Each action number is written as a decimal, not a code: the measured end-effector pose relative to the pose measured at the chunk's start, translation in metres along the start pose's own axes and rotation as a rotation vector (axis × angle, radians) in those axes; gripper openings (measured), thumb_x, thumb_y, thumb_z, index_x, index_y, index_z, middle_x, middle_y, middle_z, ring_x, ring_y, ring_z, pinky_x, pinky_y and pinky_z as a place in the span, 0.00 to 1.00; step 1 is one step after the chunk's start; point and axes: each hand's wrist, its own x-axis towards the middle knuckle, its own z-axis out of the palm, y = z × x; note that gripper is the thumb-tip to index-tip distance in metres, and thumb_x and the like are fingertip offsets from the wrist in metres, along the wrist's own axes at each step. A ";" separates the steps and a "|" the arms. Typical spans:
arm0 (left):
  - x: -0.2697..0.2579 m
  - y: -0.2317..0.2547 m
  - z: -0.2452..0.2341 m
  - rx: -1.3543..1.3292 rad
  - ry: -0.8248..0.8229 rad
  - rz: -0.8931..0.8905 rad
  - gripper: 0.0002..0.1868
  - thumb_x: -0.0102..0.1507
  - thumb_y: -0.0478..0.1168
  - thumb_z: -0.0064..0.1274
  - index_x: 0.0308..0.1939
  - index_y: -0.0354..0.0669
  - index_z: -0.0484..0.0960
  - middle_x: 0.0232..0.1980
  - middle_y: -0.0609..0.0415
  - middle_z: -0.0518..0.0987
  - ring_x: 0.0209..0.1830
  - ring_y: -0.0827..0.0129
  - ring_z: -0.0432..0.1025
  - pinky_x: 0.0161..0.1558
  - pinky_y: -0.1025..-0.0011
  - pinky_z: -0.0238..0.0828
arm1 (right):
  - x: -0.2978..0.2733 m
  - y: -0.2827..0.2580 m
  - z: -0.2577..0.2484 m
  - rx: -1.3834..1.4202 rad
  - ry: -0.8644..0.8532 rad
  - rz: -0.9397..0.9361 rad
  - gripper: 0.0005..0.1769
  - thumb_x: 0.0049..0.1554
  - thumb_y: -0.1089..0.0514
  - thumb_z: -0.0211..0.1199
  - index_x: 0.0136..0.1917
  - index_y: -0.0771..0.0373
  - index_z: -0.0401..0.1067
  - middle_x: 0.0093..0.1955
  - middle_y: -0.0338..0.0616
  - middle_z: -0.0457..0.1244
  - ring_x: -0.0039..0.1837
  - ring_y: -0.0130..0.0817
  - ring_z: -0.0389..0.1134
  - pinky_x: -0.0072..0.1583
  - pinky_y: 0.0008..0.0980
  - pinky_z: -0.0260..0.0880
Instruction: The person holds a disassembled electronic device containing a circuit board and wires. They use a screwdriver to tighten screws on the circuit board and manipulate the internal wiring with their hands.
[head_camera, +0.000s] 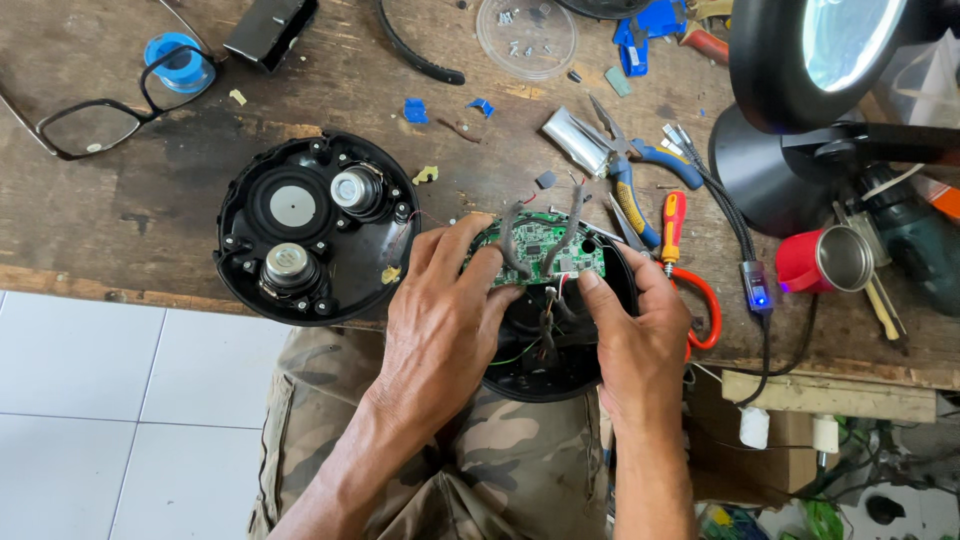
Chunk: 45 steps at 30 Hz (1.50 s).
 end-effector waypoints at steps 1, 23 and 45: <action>0.000 0.001 -0.001 0.000 0.000 0.002 0.15 0.66 0.37 0.67 0.51 0.37 0.77 0.71 0.41 0.75 0.66 0.38 0.69 0.63 0.50 0.74 | -0.001 -0.001 -0.001 0.001 0.001 -0.001 0.23 0.58 0.58 0.71 0.67 0.62 0.81 0.58 0.39 0.76 0.57 0.25 0.73 0.61 0.28 0.77; 0.001 0.011 0.000 0.114 -0.015 -0.079 0.12 0.69 0.38 0.63 0.49 0.39 0.77 0.70 0.44 0.76 0.62 0.41 0.72 0.46 0.49 0.79 | -0.017 0.001 -0.015 0.142 -0.115 -0.066 0.45 0.53 0.53 0.69 0.82 0.64 0.65 0.78 0.50 0.67 0.74 0.34 0.69 0.75 0.33 0.70; 0.050 0.030 0.019 0.345 -0.130 0.307 0.06 0.57 0.35 0.57 0.34 0.53 0.77 0.40 0.55 0.78 0.46 0.50 0.74 0.40 0.55 0.70 | -0.034 0.039 -0.016 0.477 -0.402 -0.090 0.58 0.55 0.67 0.73 0.91 0.66 0.45 0.85 0.57 0.59 0.79 0.36 0.62 0.80 0.42 0.64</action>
